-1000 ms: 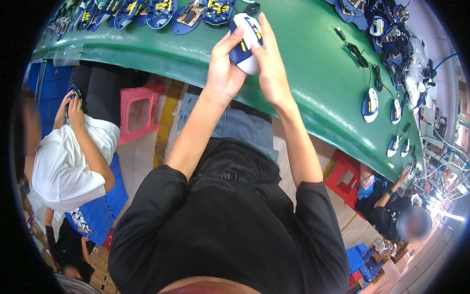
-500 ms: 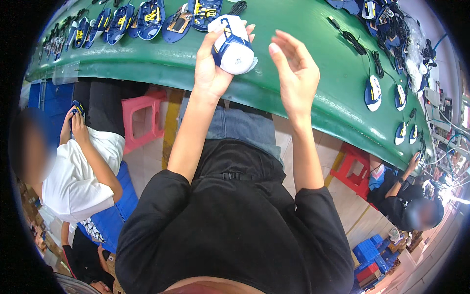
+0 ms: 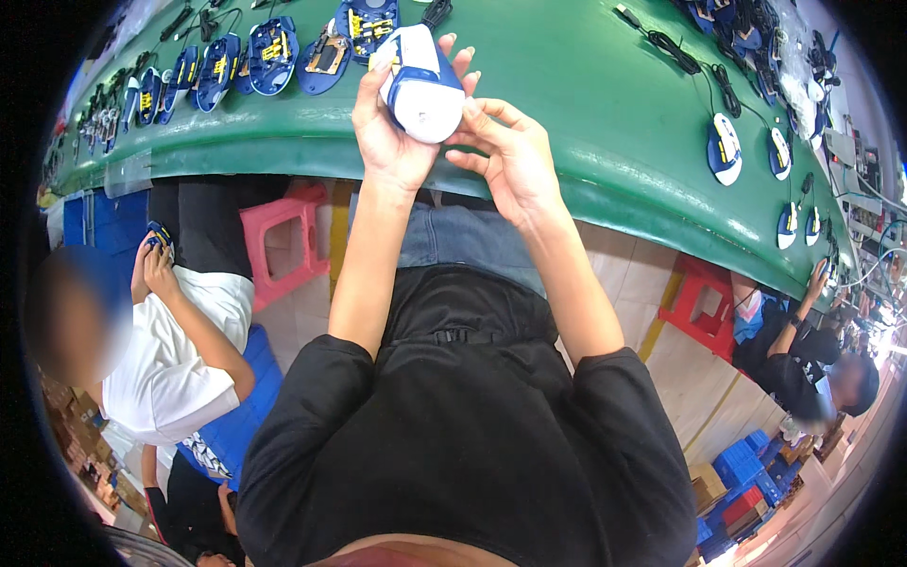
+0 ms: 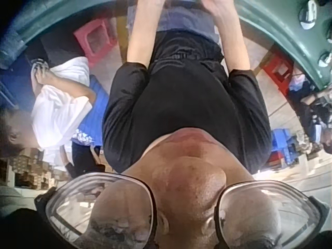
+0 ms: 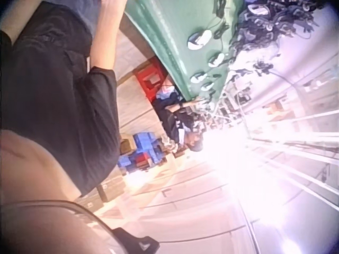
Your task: The recorder is assembling internal components of computer mice on a production line.
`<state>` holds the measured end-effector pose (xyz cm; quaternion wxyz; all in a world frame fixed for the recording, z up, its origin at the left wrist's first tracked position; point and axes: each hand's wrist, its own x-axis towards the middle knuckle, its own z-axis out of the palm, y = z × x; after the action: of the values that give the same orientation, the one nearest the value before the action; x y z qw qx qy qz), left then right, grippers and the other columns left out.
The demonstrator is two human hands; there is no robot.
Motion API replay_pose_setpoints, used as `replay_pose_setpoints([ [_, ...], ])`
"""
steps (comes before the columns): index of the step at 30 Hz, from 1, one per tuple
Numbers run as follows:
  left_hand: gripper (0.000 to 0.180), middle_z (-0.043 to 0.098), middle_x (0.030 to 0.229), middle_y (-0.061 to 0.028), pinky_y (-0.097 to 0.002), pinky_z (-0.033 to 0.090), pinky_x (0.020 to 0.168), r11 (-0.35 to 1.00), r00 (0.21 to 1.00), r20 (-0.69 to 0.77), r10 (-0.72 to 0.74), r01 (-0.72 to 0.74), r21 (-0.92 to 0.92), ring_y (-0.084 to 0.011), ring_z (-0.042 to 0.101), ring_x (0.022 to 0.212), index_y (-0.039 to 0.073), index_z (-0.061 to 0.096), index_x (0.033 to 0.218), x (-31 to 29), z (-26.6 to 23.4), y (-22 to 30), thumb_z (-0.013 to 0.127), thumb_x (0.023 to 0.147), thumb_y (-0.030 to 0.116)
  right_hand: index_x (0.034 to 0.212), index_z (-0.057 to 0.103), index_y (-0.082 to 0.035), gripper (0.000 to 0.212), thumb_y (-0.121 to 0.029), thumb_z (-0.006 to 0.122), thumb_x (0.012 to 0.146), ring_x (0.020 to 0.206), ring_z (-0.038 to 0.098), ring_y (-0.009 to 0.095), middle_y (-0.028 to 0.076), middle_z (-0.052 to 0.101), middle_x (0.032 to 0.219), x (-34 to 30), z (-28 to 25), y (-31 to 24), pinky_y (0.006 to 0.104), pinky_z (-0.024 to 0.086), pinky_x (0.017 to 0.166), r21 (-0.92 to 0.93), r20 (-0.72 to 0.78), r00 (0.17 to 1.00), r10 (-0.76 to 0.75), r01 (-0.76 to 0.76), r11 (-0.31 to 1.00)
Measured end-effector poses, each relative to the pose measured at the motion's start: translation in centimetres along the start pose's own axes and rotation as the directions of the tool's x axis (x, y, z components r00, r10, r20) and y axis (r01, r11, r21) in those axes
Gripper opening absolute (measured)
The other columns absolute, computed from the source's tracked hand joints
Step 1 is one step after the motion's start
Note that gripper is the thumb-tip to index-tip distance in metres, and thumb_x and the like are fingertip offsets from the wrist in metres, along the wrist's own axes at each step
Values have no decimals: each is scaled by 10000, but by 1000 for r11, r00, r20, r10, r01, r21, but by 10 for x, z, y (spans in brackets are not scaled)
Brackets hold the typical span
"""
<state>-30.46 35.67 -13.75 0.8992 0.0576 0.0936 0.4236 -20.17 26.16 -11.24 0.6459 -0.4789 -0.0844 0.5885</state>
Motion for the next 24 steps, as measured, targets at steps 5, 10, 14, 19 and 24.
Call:
replay_pose_setpoints([
  [5, 638, 515, 1345, -258, -512, 440, 1082, 994, 999, 24, 27, -29, 102, -420, 520, 1248, -31, 410, 1389, 0, 9, -7, 582, 876, 309, 1021, 637, 4, 193, -173, 660, 946, 866, 676, 169, 77, 684, 956, 1, -4, 10, 289, 589, 687, 177, -103, 993, -52, 70, 982],
  [10, 647, 510, 1345, -245, -452, 494, 1034, 996, 994, 86, -64, 69, -52, -387, 537, 1220, -35, 408, 1384, 1, 1, -5, 586, 883, 334, 1095, 693, 46, 231, -110, 684, 925, 892, 678, 163, 114, 696, 1015, -24, 22, 6, 294, 599, 720, -96, -174, 952, -254, 240, 966],
  [14, 644, 506, 1328, -196, -385, 536, 960, 965, 981, 157, -114, 147, -218, -272, 586, 1112, -28, 402, 1378, 1, -1, -8, 597, 904, 361, 1114, 694, 48, 257, -83, 715, 894, 895, 680, 166, 140, 698, 1038, -33, 24, 8, 293, 601, 747, -85, -108, 955, -275, 267, 960],
  [19, 674, 512, 1255, -151, -352, 516, 943, 887, 947, 278, -160, 262, -380, -230, 575, 1049, -11, 358, 1410, -3, 8, -15, 616, 900, 347, 1091, 706, 60, 259, -53, 744, 861, 873, 670, 150, 141, 716, 991, -43, 33, 6, 266, 552, 789, -336, -132, 872, -472, 409, 849],
  [24, 691, 502, 1207, -139, -346, 517, 937, 946, 949, 294, -111, 192, -261, -217, 566, 1031, -20, 342, 1423, -4, 11, -15, 610, 902, 347, 1076, 713, 63, 242, -57, 738, 867, 865, 652, 126, 125, 723, 968, -44, 37, -1, 259, 530, 803, -86, -184, 923, -337, 326, 941],
])
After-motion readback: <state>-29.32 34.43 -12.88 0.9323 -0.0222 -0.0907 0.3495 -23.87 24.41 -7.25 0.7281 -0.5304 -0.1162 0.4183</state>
